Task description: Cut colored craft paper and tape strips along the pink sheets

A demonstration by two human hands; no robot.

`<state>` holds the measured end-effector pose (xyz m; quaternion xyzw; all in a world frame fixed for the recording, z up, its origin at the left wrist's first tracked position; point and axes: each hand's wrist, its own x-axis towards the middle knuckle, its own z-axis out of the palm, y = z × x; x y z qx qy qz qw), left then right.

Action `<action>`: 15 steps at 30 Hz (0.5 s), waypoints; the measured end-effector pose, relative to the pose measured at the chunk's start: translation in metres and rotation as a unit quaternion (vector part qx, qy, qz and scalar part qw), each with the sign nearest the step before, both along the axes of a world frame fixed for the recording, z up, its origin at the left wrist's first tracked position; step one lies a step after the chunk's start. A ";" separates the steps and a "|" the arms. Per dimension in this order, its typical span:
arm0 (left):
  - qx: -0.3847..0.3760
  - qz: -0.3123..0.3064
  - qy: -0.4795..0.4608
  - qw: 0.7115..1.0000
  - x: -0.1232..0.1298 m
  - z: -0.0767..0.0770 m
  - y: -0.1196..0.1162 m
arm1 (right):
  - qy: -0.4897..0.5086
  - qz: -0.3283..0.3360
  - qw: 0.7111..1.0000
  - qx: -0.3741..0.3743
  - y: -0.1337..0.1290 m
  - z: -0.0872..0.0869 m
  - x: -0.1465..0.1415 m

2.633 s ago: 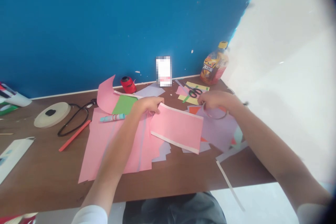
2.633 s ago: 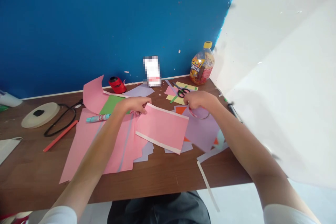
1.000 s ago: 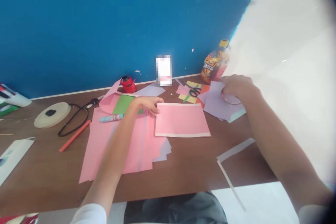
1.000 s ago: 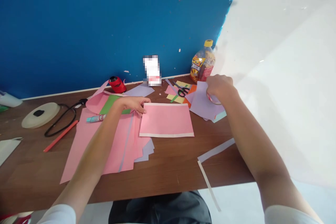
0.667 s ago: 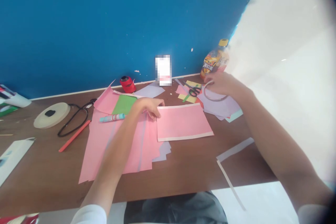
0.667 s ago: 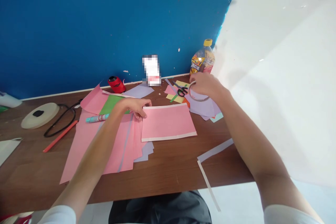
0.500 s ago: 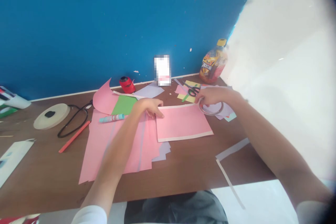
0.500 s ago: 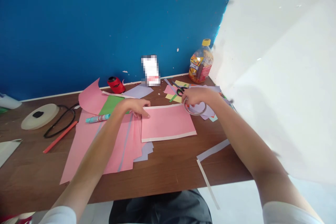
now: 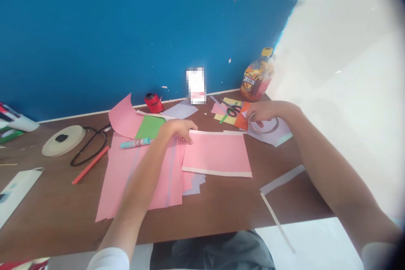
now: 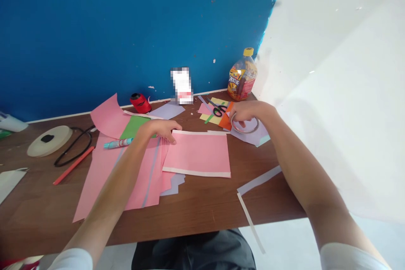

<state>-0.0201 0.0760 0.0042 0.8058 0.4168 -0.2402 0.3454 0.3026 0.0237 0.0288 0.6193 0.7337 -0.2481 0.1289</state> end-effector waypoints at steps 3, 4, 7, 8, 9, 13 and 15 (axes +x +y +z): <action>-0.007 -0.033 -0.014 0.999 0.000 0.002 -0.001 | 0.050 0.042 0.993 -0.101 -0.002 -0.001 -0.010; -0.011 -0.036 -0.019 0.999 0.001 0.002 -0.002 | 0.056 0.050 0.991 -0.114 -0.001 -0.002 -0.013; -0.010 -0.041 -0.032 0.999 0.002 0.002 -0.003 | 0.053 0.044 0.990 -0.126 0.001 -0.008 -0.014; -0.006 -0.041 -0.033 0.999 0.003 0.002 -0.004 | 0.046 0.031 0.991 -0.121 0.001 -0.010 -0.013; 0.000 -0.041 -0.032 0.999 0.003 0.002 -0.004 | 0.039 0.015 0.993 -0.112 0.002 -0.011 -0.011; 0.010 -0.030 -0.026 0.999 0.005 0.003 -0.005 | -0.001 -0.041 0.996 -0.083 0.004 -0.010 -0.007; 0.005 -0.019 -0.018 1.000 0.005 0.004 -0.006 | -0.019 -0.058 0.995 -0.073 0.004 -0.009 -0.007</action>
